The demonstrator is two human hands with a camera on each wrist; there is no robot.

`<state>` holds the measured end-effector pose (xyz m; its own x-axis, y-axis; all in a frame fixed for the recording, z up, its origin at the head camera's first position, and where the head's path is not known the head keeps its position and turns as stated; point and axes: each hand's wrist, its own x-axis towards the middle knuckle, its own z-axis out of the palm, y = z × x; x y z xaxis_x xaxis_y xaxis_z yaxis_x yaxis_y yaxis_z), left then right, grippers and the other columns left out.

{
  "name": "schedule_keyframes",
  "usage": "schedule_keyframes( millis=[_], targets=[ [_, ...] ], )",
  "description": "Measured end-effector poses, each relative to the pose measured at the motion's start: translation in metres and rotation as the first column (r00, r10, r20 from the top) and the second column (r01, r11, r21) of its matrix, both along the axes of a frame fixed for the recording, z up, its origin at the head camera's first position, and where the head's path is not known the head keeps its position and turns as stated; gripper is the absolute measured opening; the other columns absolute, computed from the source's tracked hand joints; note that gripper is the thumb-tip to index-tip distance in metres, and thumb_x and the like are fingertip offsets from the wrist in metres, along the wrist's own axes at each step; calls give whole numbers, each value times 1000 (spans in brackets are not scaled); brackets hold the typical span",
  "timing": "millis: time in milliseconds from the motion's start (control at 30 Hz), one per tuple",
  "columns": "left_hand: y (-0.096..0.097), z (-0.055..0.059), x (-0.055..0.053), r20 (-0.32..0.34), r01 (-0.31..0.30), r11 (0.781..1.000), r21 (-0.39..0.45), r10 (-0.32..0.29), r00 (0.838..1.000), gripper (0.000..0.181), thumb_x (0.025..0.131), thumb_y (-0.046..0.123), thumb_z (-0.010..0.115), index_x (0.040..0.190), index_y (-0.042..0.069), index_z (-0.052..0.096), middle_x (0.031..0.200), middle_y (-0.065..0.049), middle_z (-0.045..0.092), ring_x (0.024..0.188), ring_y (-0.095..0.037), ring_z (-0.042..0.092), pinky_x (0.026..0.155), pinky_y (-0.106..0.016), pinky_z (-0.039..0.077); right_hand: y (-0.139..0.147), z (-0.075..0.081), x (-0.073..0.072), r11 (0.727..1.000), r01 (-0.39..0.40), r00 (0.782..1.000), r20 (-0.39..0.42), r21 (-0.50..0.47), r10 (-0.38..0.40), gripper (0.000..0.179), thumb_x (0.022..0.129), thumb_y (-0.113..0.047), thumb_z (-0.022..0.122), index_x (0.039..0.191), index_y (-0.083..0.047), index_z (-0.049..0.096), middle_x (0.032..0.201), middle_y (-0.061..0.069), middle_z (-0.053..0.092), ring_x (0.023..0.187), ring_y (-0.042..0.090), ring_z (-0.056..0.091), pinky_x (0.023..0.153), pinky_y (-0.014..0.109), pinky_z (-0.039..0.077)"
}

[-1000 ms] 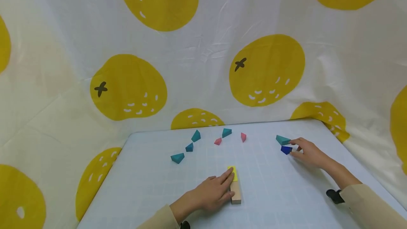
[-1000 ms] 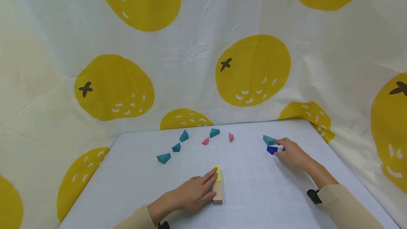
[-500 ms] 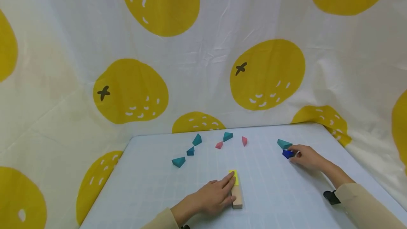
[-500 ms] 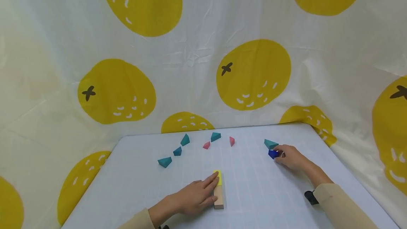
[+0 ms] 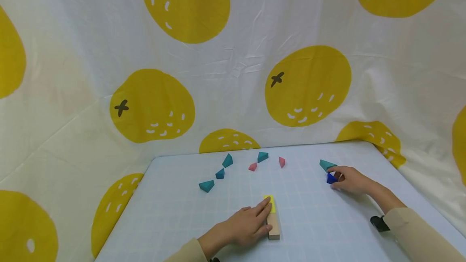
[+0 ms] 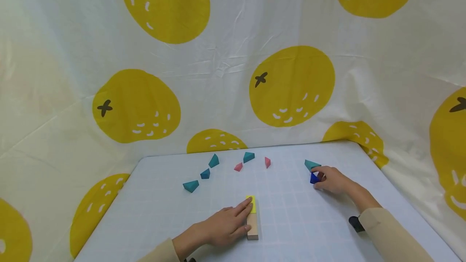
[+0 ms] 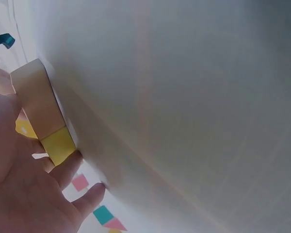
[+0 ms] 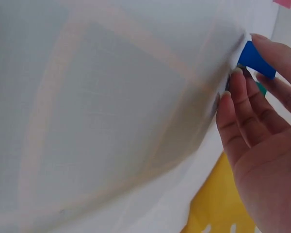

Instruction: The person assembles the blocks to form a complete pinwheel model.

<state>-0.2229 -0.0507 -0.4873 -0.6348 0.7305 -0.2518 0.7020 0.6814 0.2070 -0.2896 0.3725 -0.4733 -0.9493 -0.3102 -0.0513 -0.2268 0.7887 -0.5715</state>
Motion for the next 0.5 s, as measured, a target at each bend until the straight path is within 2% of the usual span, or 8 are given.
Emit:
schedule_keyframes(
  millis=[300, 500],
  targets=[
    [0, 4, 2, 6, -12, 1000, 2, 12, 1000, 75, 105, 66, 26, 165, 21, 19, 172, 9, 7, 152, -8, 28, 117, -45, 37, 5, -1, -5, 999, -33, 999, 38, -20, 34, 53, 91, -21, 79, 135, 1, 59, 106, 8, 63, 90, 21, 56, 74, 31, 51],
    [-1, 4, 2, 2, -3, 1000, 6, 3, 1000, 75, 105, 65, 26, 165, 21, 19, 172, 9, 7, 152, -8, 28, 117, -45, 37, 9, -2, -8, 994, -74, 993, 81, -85, 81, 54, 91, -20, 78, 136, 0, 57, 100, 6, 61, 87, 22, 54, 72, 28, 51]
  ],
)
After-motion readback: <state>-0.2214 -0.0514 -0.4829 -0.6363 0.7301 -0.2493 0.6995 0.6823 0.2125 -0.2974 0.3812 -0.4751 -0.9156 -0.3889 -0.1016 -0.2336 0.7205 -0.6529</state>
